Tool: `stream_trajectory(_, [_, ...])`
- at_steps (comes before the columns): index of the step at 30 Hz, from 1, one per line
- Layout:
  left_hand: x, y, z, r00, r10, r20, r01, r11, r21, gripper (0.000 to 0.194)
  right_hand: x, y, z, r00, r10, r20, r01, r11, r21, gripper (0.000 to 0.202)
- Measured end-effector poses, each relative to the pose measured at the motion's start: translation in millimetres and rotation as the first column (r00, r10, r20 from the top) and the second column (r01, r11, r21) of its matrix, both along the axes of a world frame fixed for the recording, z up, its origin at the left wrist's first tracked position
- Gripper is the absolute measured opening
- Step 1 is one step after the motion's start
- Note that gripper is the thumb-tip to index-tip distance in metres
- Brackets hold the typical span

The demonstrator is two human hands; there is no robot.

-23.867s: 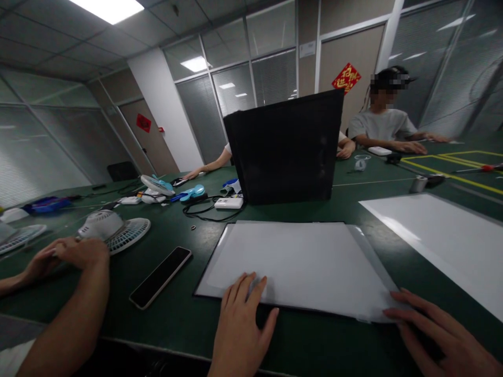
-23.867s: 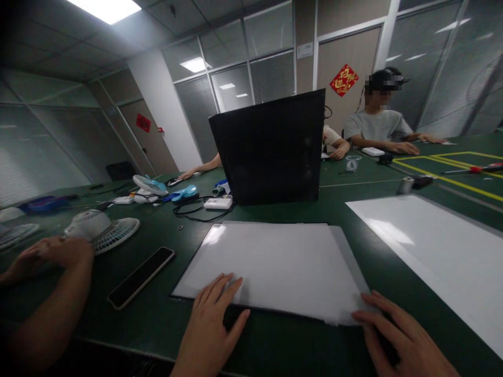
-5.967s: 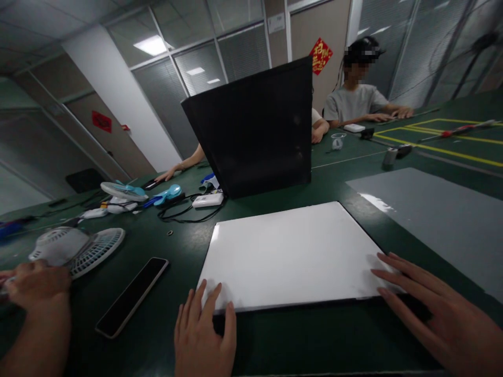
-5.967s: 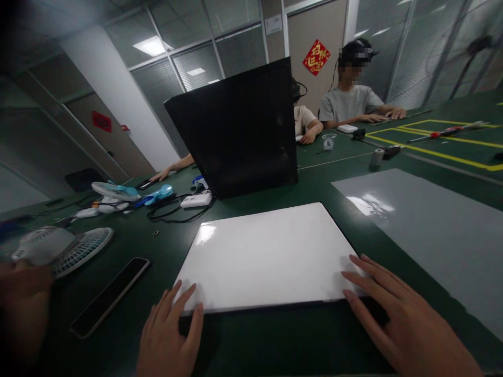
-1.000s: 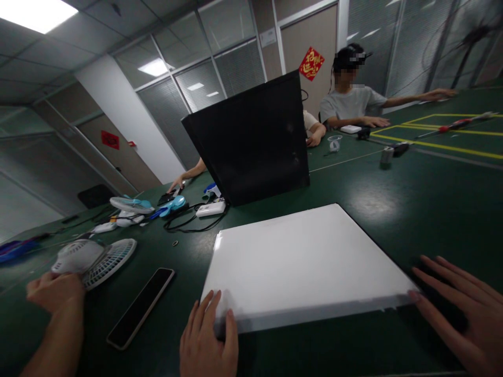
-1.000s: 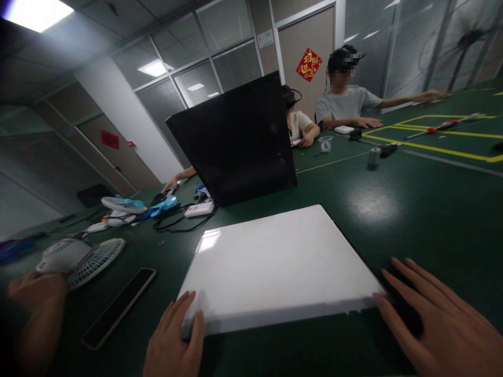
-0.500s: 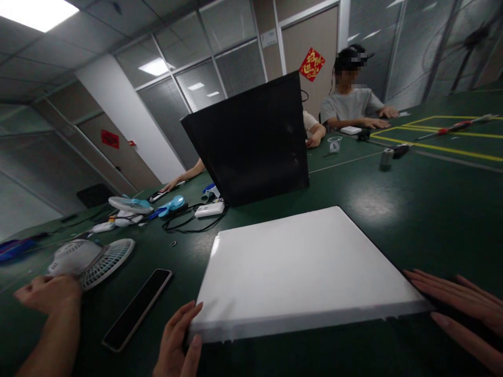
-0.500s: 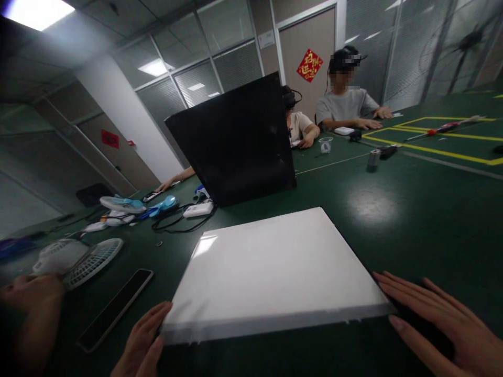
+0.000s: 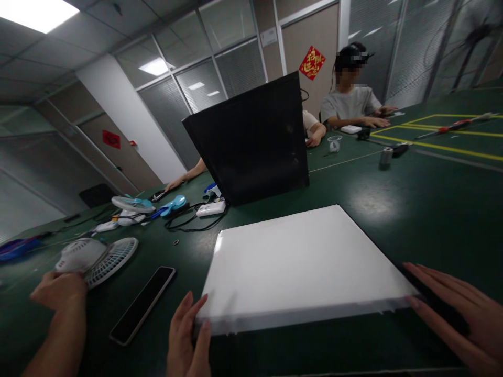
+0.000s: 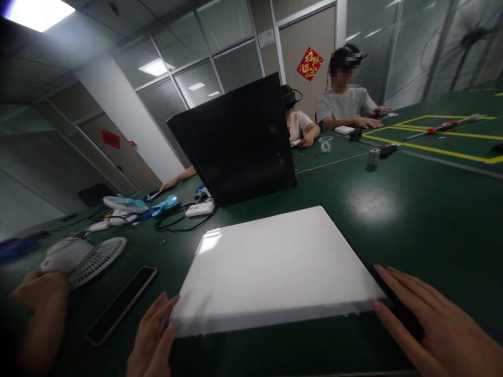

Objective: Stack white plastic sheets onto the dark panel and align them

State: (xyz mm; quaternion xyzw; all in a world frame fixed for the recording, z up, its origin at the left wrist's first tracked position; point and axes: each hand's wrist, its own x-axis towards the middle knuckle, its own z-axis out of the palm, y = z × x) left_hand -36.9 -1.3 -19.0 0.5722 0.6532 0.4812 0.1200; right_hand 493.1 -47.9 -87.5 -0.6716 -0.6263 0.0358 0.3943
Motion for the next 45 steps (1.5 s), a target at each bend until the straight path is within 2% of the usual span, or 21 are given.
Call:
stream_trajectory(1, [8,0,1.4,0.99,0.009,-0.142,-0.01,1.0,-0.002,0.046,-3,3,0.3,1.0,-0.001,0.008,0.001,1.0,0.005,0.077])
stream_trajectory(3, [24,0,3.5,0.921,0.046,-0.387,-0.048,0.999,0.002,0.049,-8,9,1.9,1.0,0.005,0.027,-0.006,1.0,0.011,0.076])
stream_trajectory(5, [37,1,5.4,0.84,0.083,-0.536,-0.105,0.994,-0.012,0.054,-12,14,3.6,0.999,0.015,0.048,-0.016,1.0,0.014,0.076])
stream_trajectory(7, [46,2,7.4,0.791,0.086,-0.606,-0.155,0.986,-0.063,0.055,-15,16,5.2,0.997,0.023,0.072,-0.024,1.0,0.017,0.076])
stream_trajectory(11, [53,2,12.5,0.739,0.057,-0.671,-0.219,0.963,-0.159,0.054,-13,14,7.4,0.993,0.021,0.119,-0.024,0.999,0.025,0.076])
stream_trajectory(20, [50,5,14.8,0.749,-0.028,-0.662,-0.22,0.932,-0.289,0.065,-15,6,13.4,0.986,-0.003,0.166,-0.003,0.999,0.032,0.078])
stream_trajectory(23, [49,7,13.2,0.748,-0.034,-0.662,-0.217,0.931,-0.293,0.068,-19,4,16.3,0.961,0.018,0.276,-0.032,0.998,0.049,0.078])
stream_trajectory(27, [51,8,13.9,0.744,-0.012,-0.668,-0.221,0.939,-0.263,0.074,-17,-2,15.9,0.872,0.025,0.489,-0.064,0.996,0.062,0.071])
stream_trajectory(29, [51,7,14.7,0.745,0.0,-0.667,-0.214,0.947,-0.24,0.077,-16,-4,13.4,0.847,0.026,0.532,-0.061,0.997,0.047,0.072])
stream_trajectory(31, [51,7,14.6,0.751,0.0,-0.66,-0.197,0.954,-0.224,0.078,-15,-3,9.9,0.867,0.028,0.497,-0.058,0.997,0.045,0.074])
stream_trajectory(35, [47,8,10.0,0.778,-0.037,-0.627,-0.136,0.965,-0.226,0.073,-17,8,2.6,0.959,0.0,0.285,-0.011,0.999,0.038,0.075])
stream_trajectory(38, [37,7,4.6,0.81,-0.071,-0.582,-0.073,0.973,-0.22,0.072,-14,17,0.1,0.977,-0.01,0.215,0.009,1.0,0.004,0.073])
stream_trajectory(42, [5,10,6.9,0.87,-0.148,-0.471,0.051,0.976,-0.214,0.072,-9,23,0.5,0.976,-0.003,0.216,0.006,1.0,-0.013,0.071])
stream_trajectory(45, [-26,19,22.4,0.876,-0.223,-0.427,0.114,0.957,-0.266,0.07,-7,24,0.7,0.975,0.011,0.224,-0.006,1.0,-0.021,0.071])
